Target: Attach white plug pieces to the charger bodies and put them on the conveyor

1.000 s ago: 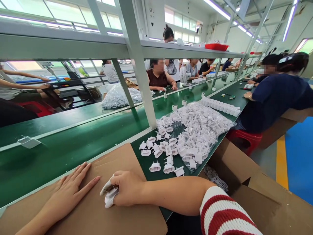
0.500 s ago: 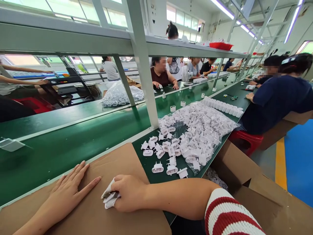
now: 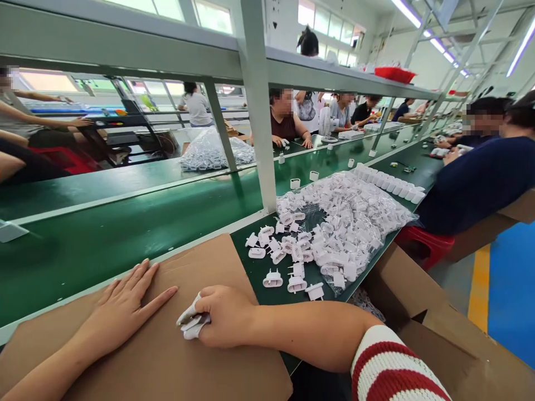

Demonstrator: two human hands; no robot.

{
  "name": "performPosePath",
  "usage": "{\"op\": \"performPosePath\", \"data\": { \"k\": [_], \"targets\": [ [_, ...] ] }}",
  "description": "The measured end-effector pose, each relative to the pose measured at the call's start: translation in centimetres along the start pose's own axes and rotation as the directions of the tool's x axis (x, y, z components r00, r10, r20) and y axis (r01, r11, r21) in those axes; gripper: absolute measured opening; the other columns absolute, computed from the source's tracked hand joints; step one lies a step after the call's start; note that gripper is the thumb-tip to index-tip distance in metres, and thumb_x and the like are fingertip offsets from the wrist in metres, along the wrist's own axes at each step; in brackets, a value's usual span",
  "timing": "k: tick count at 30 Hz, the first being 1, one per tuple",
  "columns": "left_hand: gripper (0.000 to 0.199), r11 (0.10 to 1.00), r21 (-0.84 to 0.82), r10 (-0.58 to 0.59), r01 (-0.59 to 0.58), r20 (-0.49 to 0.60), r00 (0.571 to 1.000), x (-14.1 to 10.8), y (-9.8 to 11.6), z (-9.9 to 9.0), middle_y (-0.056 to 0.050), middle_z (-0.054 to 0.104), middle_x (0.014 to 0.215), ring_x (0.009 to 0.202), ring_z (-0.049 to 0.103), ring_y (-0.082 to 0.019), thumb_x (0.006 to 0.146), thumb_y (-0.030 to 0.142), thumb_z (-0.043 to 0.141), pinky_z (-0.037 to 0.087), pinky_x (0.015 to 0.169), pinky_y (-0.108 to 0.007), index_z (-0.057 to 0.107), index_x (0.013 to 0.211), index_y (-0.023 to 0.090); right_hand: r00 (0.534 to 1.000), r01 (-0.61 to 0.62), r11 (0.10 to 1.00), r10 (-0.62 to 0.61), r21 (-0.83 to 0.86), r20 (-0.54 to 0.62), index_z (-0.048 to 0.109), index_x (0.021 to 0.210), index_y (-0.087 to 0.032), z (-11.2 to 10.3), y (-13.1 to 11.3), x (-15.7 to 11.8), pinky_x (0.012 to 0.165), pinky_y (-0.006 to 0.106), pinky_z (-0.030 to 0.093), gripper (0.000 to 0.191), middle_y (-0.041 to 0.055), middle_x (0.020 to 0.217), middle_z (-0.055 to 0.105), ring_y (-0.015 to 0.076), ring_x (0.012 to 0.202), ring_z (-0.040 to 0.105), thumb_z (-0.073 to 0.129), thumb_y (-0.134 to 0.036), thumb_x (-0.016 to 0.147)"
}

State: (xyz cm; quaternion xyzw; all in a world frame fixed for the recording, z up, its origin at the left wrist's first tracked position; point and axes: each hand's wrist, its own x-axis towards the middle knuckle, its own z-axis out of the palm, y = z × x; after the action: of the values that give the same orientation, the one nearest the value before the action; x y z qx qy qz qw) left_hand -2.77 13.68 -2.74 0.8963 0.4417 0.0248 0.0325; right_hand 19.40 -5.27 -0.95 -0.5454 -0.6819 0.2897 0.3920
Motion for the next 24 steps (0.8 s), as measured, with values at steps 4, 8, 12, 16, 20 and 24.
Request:
{"op": "performPosePath", "data": {
  "k": [4, 8, 12, 16, 20, 24],
  "targets": [
    [0.102, 1.000, 0.004, -0.018, 0.018, 0.013, 1.000, -0.1, 1.1, -0.6, -0.011, 0.018, 0.176, 0.165, 0.014, -0.032, 0.092, 0.077, 0.028, 0.009, 0.134, -0.051, 0.031, 0.168, 0.009, 0.999, 0.036, 0.999, -0.036, 0.004, 0.032, 0.078, 0.092, -0.022, -0.6, -0.5, -0.3, 0.066, 0.022, 0.049, 0.012, -0.0003, 0.085, 0.061, 0.0127, 0.076, 0.060, 0.078, -0.017, 0.081],
    [0.103, 1.000, -0.021, -0.021, 0.021, 0.029, 0.999, -0.7, 2.6, -1.7, -0.014, 0.017, 0.176, 0.165, 0.014, -0.032, 0.095, 0.079, 0.030, 0.005, 0.134, -0.051, 0.032, 0.167, 0.006, 0.997, 0.036, 0.999, -0.037, 0.028, 0.063, 0.078, 0.097, -0.023, -1.0, -1.2, -0.9, 0.075, 0.026, 0.051, 0.015, 0.0022, 0.091, 0.065, 0.0155, 0.084, 0.063, 0.071, -0.014, 0.087],
    [0.105, 0.997, -0.080, -0.009, 0.014, 0.068, 0.998, -1.1, 3.4, -2.9, -0.015, 0.012, 0.177, 0.166, 0.010, -0.032, 0.096, 0.082, 0.034, 0.004, 0.135, -0.050, 0.030, 0.168, 0.006, 0.994, 0.017, 0.996, -0.026, 0.085, 0.107, 0.077, 0.108, -0.024, -0.8, -0.6, -1.2, 0.081, 0.030, 0.051, 0.024, 0.0044, 0.098, 0.067, 0.0180, 0.091, 0.063, 0.062, -0.013, 0.093],
    [0.103, 0.992, -0.120, -0.023, 0.033, 0.085, 0.996, -1.5, 3.7, -3.7, -0.017, 0.011, 0.176, 0.166, 0.009, -0.032, 0.096, 0.082, 0.037, 0.003, 0.134, -0.050, 0.030, 0.168, 0.009, 0.987, -0.027, 0.990, 0.004, 0.140, 0.163, 0.075, 0.119, -0.027, -0.5, 0.2, -1.3, 0.083, 0.032, 0.052, 0.029, 0.0051, 0.104, 0.068, 0.0193, 0.094, 0.064, 0.061, -0.018, 0.096],
    [0.103, 0.991, -0.134, 0.001, 0.010, 0.082, 0.997, -2.0, 3.8, -3.9, -0.018, 0.012, 0.176, 0.166, 0.009, -0.031, 0.096, 0.082, 0.038, 0.003, 0.134, -0.050, 0.030, 0.168, 0.008, 0.989, -0.032, 0.990, 0.012, 0.136, 0.144, 0.075, 0.118, -0.026, -0.5, -0.3, -1.4, 0.081, 0.031, 0.052, 0.025, 0.0051, 0.102, 0.068, 0.0189, 0.092, 0.065, 0.063, -0.022, 0.096],
    [0.104, 0.992, -0.124, -0.022, 0.028, 0.049, 0.999, -2.1, 3.5, -3.2, -0.015, 0.014, 0.176, 0.166, 0.010, -0.031, 0.095, 0.083, 0.036, 0.005, 0.135, -0.050, 0.032, 0.168, 0.009, 0.992, 0.007, 0.994, -0.020, 0.110, 0.122, 0.077, 0.113, -0.025, -0.7, -1.4, -1.4, 0.078, 0.029, 0.051, 0.027, 0.0037, 0.098, 0.068, 0.0170, 0.088, 0.064, 0.065, -0.014, 0.091]
  ]
}}
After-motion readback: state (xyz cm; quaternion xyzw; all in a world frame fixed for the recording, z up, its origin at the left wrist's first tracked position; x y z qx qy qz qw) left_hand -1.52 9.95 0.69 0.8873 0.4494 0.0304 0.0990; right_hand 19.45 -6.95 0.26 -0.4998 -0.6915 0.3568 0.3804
